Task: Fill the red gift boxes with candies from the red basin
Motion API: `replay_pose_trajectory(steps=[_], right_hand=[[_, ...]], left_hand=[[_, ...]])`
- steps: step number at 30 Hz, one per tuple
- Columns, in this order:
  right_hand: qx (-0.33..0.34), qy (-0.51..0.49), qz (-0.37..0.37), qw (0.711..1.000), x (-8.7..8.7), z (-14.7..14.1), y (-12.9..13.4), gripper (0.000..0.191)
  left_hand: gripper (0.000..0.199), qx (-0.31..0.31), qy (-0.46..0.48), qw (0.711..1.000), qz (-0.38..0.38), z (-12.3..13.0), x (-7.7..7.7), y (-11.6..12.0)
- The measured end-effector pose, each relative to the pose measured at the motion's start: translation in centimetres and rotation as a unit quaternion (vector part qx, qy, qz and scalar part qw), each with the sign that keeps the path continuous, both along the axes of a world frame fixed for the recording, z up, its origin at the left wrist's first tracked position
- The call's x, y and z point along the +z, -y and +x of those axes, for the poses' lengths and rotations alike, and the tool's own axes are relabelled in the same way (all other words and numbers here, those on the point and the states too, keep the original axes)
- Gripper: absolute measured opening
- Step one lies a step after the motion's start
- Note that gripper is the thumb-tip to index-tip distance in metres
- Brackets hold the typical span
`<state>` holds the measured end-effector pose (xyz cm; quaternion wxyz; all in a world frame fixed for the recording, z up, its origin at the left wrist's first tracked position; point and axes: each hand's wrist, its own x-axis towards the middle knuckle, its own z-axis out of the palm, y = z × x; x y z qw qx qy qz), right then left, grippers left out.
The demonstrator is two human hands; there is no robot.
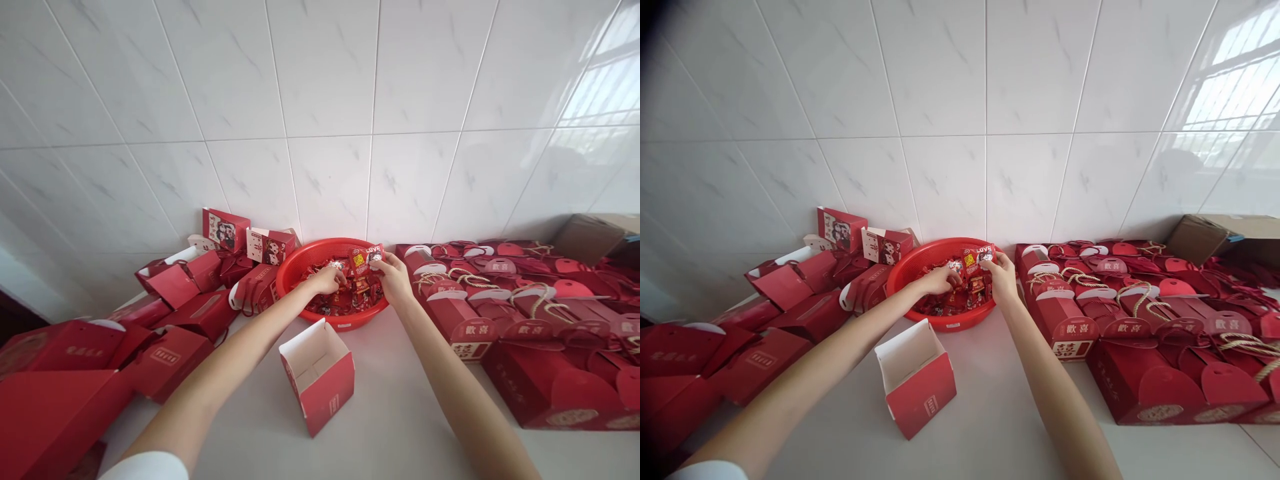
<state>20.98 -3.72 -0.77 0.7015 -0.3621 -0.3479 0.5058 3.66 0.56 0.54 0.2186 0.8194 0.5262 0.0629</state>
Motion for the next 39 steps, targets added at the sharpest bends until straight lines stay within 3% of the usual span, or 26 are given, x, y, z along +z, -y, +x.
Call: replay_pose_trajectory(steps=[2, 5, 8, 10, 12, 16, 26, 30, 35, 39], right_hand=[[0.001, -0.003, 0.002, 1.0, 0.1, 0.0, 0.2, 0.03], [0.0, -0.014, 0.004, 1.0, 0.3, -0.1, 0.4, 0.03], [0.002, -0.024, 0.003, 1.0, 0.3, -0.1, 0.5, 0.03], [0.005, -0.024, 0.002, 1.0, 0.2, -0.1, 0.4, 0.031], [0.003, -0.022, 0.004, 1.0, 0.2, -0.1, 0.3, 0.03], [-0.005, -0.024, 0.006, 1.0, 0.1, -0.1, 0.1, 0.029], [0.001, -0.032, 0.0, 0.999, 0.2, -0.1, 0.2, 0.031], [-0.001, -0.035, 0.005, 0.999, 0.3, -0.2, 0.2, 0.031], [-0.009, -0.034, 0.01, 0.999, 0.4, -0.2, 0.2, 0.03], [-0.006, -0.034, 0.006, 0.999, 0.4, -0.1, 0.2, 0.03]], left_hand=[[0.039, -0.021, 0.004, 1.0, 0.004, -0.1, 0.1, 0.1], [0.034, -0.121, -0.009, 0.992, -0.033, 0.0, 0.3, 0.5], [0.042, -0.221, -0.107, 0.965, -0.094, 0.7, 0.5, 1.5], [0.053, -0.208, -0.187, 0.957, -0.081, 1.2, 0.7, 2.2], [0.062, -0.158, -0.246, 0.955, -0.05, 1.7, 1.0, 2.7], [0.053, -0.09, -0.285, 0.953, -0.057, 2.0, 1.2, 2.4], [0.027, -0.116, -0.142, 0.978, -0.102, 0.3, -0.4, 0.6], [0.034, -0.106, -0.025, 0.992, -0.063, -0.1, -0.4, -0.5], [0.038, -0.038, 0.159, 0.986, -0.016, -0.2, -0.8, -1.9], [0.037, -0.023, 0.152, 0.988, 0.006, -0.3, -1.0, -2.0]])
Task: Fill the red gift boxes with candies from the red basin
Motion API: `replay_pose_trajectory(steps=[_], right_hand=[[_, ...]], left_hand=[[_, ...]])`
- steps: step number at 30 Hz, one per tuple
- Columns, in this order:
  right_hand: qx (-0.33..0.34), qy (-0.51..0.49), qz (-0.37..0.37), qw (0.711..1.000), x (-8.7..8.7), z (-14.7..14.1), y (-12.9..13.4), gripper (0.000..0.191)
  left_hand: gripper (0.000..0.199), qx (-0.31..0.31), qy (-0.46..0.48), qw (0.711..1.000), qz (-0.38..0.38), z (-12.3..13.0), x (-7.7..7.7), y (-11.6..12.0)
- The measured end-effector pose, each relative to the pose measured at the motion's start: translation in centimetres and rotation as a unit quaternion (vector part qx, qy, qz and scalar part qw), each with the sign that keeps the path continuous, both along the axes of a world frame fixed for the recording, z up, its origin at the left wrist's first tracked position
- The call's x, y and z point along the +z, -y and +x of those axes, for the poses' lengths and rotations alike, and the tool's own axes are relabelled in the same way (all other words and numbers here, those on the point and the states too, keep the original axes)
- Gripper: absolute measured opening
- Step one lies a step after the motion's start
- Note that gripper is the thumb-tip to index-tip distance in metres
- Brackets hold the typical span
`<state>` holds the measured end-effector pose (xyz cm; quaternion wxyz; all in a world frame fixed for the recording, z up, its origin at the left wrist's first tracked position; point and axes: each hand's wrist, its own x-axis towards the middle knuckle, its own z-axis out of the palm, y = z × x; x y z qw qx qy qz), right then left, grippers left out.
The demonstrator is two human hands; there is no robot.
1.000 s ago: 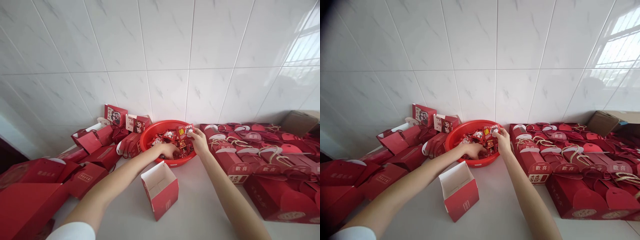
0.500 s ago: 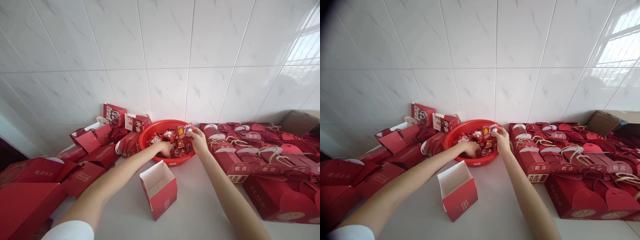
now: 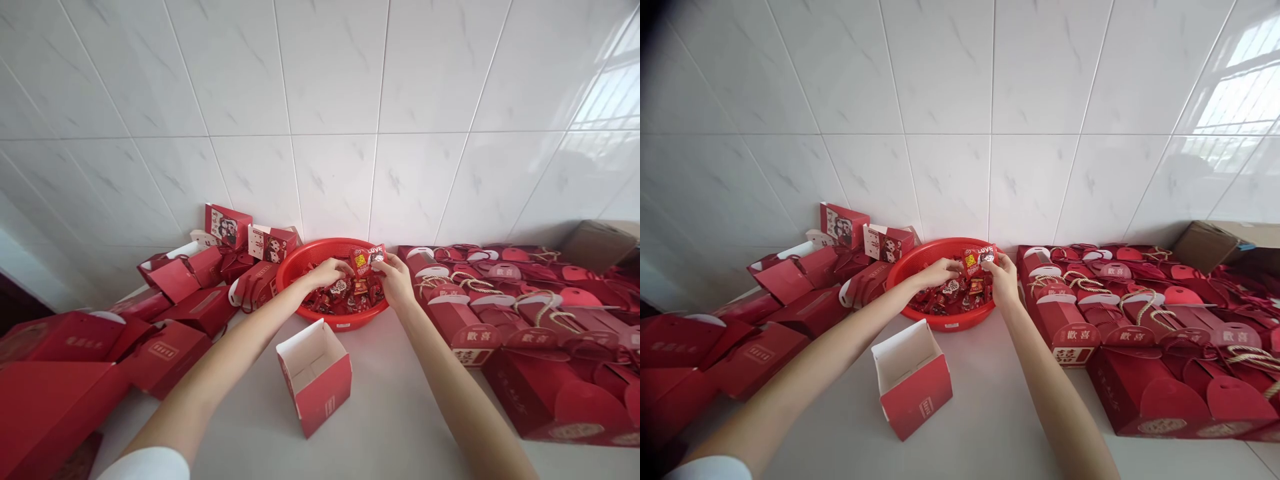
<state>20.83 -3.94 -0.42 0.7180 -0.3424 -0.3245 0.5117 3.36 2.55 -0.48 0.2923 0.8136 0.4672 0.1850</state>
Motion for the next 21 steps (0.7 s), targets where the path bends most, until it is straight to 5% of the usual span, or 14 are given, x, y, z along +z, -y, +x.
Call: replay_pose_trajectory(steps=[7, 15, 21], right_hand=[[0.005, -0.005, -0.004, 1.0, 0.0, 0.0, 0.1, 0.03], [0.002, 0.0, 0.002, 1.0, -0.4, 0.0, -0.1, 0.029], [0.004, 0.002, -0.001, 1.0, -0.4, 0.1, -0.1, 0.03]], left_hand=[[0.029, 0.002, -0.103, 0.995, 0.014, -0.3, 0.2, 0.6], [0.021, -0.182, -0.235, 0.955, 0.006, 1.2, 0.6, 2.9], [0.015, -0.179, -0.311, 0.933, -0.018, 2.6, 0.9, 4.4]])
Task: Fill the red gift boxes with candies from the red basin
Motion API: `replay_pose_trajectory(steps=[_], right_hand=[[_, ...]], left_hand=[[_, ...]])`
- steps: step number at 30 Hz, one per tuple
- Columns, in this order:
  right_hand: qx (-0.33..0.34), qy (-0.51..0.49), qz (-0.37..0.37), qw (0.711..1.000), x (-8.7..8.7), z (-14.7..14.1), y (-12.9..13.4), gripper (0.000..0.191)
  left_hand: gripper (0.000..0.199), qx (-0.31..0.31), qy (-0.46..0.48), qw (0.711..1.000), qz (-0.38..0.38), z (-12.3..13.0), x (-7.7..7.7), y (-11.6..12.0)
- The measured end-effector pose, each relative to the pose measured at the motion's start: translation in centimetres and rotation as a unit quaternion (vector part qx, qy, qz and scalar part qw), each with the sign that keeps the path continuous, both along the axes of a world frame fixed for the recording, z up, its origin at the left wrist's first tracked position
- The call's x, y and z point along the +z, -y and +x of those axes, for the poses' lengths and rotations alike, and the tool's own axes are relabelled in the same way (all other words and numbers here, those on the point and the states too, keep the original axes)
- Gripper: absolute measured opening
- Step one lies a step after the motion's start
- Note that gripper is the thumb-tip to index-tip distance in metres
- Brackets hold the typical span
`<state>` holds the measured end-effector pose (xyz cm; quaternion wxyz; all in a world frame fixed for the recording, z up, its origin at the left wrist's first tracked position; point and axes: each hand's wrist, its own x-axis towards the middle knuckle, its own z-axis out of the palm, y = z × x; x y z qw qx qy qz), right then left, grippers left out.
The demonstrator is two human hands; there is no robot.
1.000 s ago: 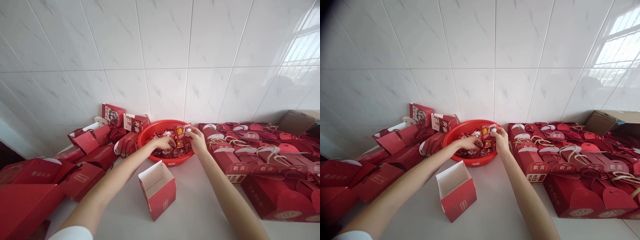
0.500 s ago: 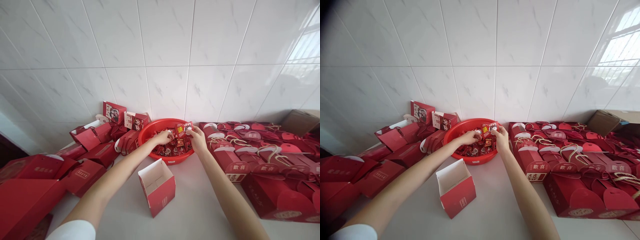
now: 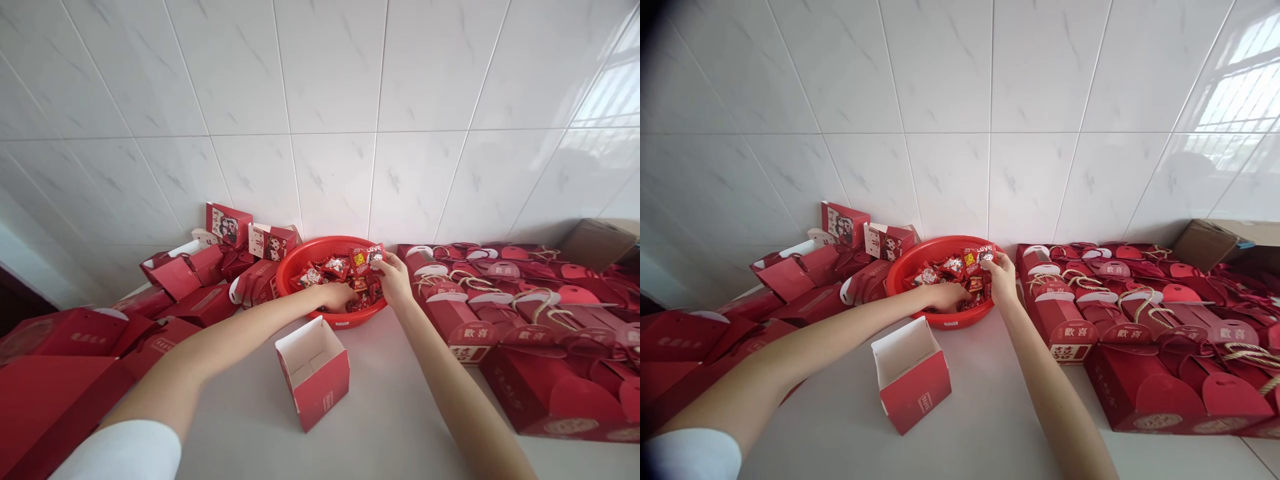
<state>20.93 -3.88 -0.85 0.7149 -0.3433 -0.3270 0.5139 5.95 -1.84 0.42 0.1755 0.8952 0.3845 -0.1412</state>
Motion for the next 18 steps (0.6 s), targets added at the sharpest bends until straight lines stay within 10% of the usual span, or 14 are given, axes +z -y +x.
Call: replay_pose_trajectory(steps=[11, 18], right_hand=[[-0.043, -0.028, -0.001, 0.999, -0.2, 0.0, -0.3, 0.033], [-0.049, -0.018, 0.01, 0.999, -0.3, 0.1, -0.4, 0.034]], left_hand=[[0.035, -0.028, 0.07, 0.995, -0.07, -0.4, -0.4, -0.7], [0.02, 0.058, 0.129, 0.968, -0.21, 0.3, 0.1, -0.9]])
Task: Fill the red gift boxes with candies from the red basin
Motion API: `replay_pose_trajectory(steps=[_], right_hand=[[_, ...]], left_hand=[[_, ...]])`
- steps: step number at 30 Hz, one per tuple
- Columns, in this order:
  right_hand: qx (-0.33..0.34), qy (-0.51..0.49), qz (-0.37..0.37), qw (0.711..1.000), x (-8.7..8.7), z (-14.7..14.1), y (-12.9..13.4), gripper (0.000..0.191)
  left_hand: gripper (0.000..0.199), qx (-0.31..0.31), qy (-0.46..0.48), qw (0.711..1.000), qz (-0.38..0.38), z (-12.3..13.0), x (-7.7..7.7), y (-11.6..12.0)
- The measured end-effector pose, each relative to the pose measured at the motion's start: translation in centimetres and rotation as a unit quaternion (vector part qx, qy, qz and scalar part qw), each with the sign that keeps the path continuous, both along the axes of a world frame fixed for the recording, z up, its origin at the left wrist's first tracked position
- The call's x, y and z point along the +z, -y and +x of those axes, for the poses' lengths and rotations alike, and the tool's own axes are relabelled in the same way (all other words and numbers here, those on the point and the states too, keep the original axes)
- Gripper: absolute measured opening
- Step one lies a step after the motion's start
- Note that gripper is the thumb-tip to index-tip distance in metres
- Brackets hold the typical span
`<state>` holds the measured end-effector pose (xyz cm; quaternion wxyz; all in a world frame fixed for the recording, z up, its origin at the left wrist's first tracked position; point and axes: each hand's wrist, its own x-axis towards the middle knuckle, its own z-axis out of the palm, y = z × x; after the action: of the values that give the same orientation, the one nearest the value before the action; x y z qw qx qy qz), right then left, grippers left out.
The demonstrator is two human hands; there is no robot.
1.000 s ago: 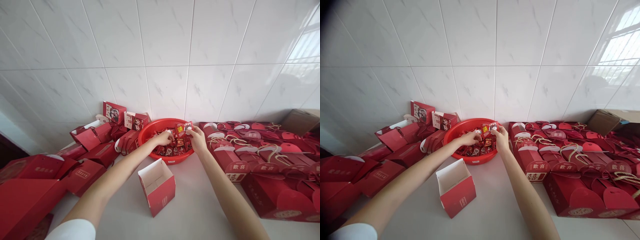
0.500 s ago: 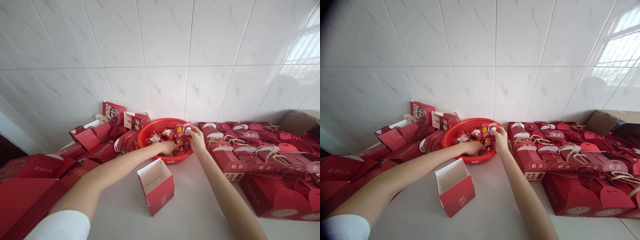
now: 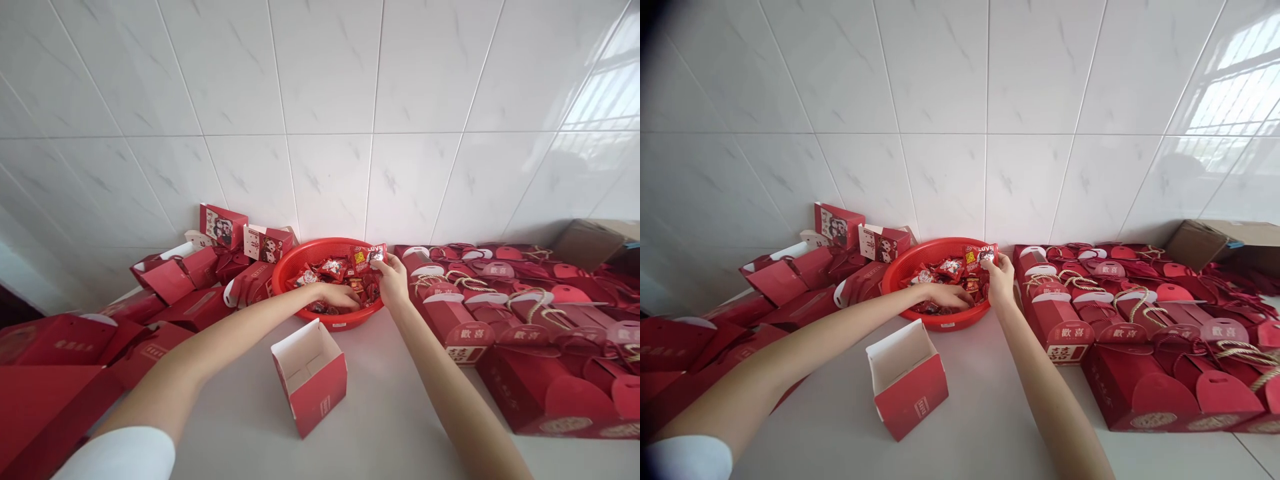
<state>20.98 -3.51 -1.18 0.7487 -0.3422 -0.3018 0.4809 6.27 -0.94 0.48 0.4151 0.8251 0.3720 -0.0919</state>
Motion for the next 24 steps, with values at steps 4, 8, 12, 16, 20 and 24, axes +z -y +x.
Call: replay_pose_trajectory(steps=[4, 8, 12, 16, 20, 24], right_hand=[[-0.003, 0.005, 0.005, 1.0, -0.1, 0.0, -0.1, 0.033], [-0.027, -0.003, 0.002, 1.0, -0.4, -0.1, -0.4, 0.032], [-0.045, -0.01, -0.001, 0.999, -0.6, -0.1, -0.7, 0.033], [-0.049, -0.011, 0.001, 0.999, -0.7, -0.1, -0.6, 0.032], [-0.05, -0.013, 0.008, 0.999, -0.7, -0.2, -0.6, 0.031], [-0.05, -0.014, 0.009, 0.999, -0.7, -0.1, -0.8, 0.032]], left_hand=[[0.015, 0.042, 0.041, 0.997, -0.047, 0.1, -0.3, -0.4], [0.017, 0.097, 0.075, 0.984, -0.127, -0.3, -0.6, -1.1], [0.027, 0.127, 0.123, 0.957, -0.231, -0.4, -0.3, -1.2], [0.039, 0.133, 0.124, 0.961, -0.209, 0.0, -0.1, -0.6], [0.045, 0.172, 0.129, 0.958, -0.189, 0.4, -0.2, -0.3], [0.039, 0.153, 0.102, 0.974, -0.133, 1.4, -0.4, -0.4]])
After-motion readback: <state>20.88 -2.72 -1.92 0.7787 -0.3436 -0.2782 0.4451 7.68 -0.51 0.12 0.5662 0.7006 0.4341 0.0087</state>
